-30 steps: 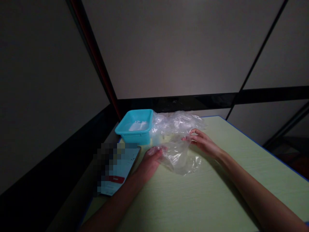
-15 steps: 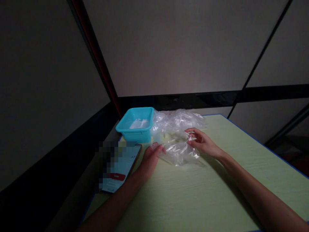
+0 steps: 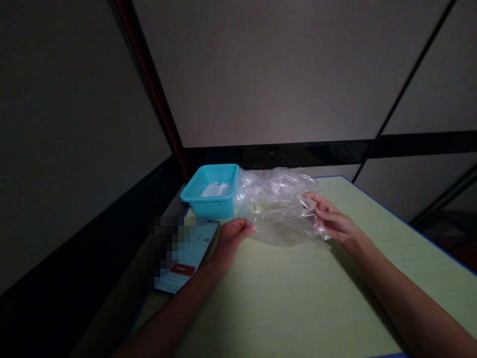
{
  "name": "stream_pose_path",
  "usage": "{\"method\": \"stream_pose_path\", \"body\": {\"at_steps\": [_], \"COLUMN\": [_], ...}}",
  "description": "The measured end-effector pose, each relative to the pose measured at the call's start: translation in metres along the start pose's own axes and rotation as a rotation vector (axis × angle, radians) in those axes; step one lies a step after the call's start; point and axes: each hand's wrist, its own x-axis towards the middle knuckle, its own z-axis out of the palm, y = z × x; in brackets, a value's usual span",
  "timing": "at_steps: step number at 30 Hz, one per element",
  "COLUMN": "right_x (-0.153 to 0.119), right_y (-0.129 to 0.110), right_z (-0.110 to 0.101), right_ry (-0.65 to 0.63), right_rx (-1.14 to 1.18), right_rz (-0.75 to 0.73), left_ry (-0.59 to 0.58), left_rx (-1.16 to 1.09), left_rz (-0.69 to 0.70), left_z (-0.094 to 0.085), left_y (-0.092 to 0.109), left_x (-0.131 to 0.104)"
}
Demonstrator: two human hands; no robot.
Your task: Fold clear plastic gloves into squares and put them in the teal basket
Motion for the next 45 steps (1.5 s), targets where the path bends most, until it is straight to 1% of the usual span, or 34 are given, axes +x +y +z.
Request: {"method": "stream_pose_path", "body": {"at_steps": [5,10,13,15,18,20,22,25,26,28,30,32,34,37,40,41,42,45], "right_x": [-0.002,0.007,0.012,0.014,0.016,0.017,0.018,0.016,0.014,0.008,0.003,0.0,-0.002,-0.005,-0.011,-0.014,-0.016,-0.018], "right_y": [0.001,0.009,0.011,0.012,0.012,0.013,0.013,0.013,0.013,0.013,0.014,0.016,0.017,0.015,0.01,0.008,0.007,0.006], "right_z": [-0.004,-0.002,-0.001,-0.002,-0.007,-0.01,-0.009,0.001,0.006,0.016,0.025,0.032,0.036,0.037,0.035,0.033,0.032,0.029], "right_ry": [0.012,0.14,0.199,0.202,0.162,0.136,0.129,0.117,0.083,-0.059,-0.242,-0.378,-0.442,-0.522,-0.634,-0.635,-0.598,-0.373], "right_rx": [0.069,0.025,0.044,0.081,0.091,0.002,-0.168,-0.466,-0.553,-0.642,-0.585,-0.469,-0.395,-0.37,-0.284,-0.227,-0.164,-0.021], "right_rz": [-0.028,0.024,0.038,0.032,0.007,-0.015,-0.074,-0.173,-0.182,-0.146,-0.055,0.05,0.136,0.24,0.313,0.315,0.302,0.22], "left_ry": [0.023,-0.042,-0.087,-0.113,-0.151,-0.182,-0.213,-0.243,-0.249,-0.255,-0.252,-0.238,-0.215,-0.178,-0.17,-0.178,-0.193,-0.252], "left_rx": [-0.081,-0.228,-0.277,-0.295,-0.304,-0.297,-0.282,-0.25,-0.24,-0.224,-0.217,-0.217,-0.229,-0.276,-0.344,-0.365,-0.385,-0.435], "left_rz": [-0.034,-0.103,-0.16,-0.192,-0.226,-0.243,-0.258,-0.264,-0.262,-0.253,-0.236,-0.212,-0.181,-0.154,-0.183,-0.202,-0.226,-0.296], "left_z": [0.0,0.003,0.003,0.003,0.002,0.003,0.003,0.004,0.004,0.004,0.005,0.005,0.006,0.006,0.003,0.002,0.0,-0.001], "left_y": [0.0,0.002,0.003,0.002,0.0,0.0,-0.001,-0.004,-0.005,-0.006,-0.006,-0.005,-0.004,-0.002,0.001,0.001,0.002,0.004], "left_x": [0.001,0.0,-0.001,-0.002,-0.003,-0.004,-0.007,-0.009,-0.01,-0.01,-0.01,-0.008,-0.006,-0.004,-0.002,-0.002,-0.001,0.0]}}
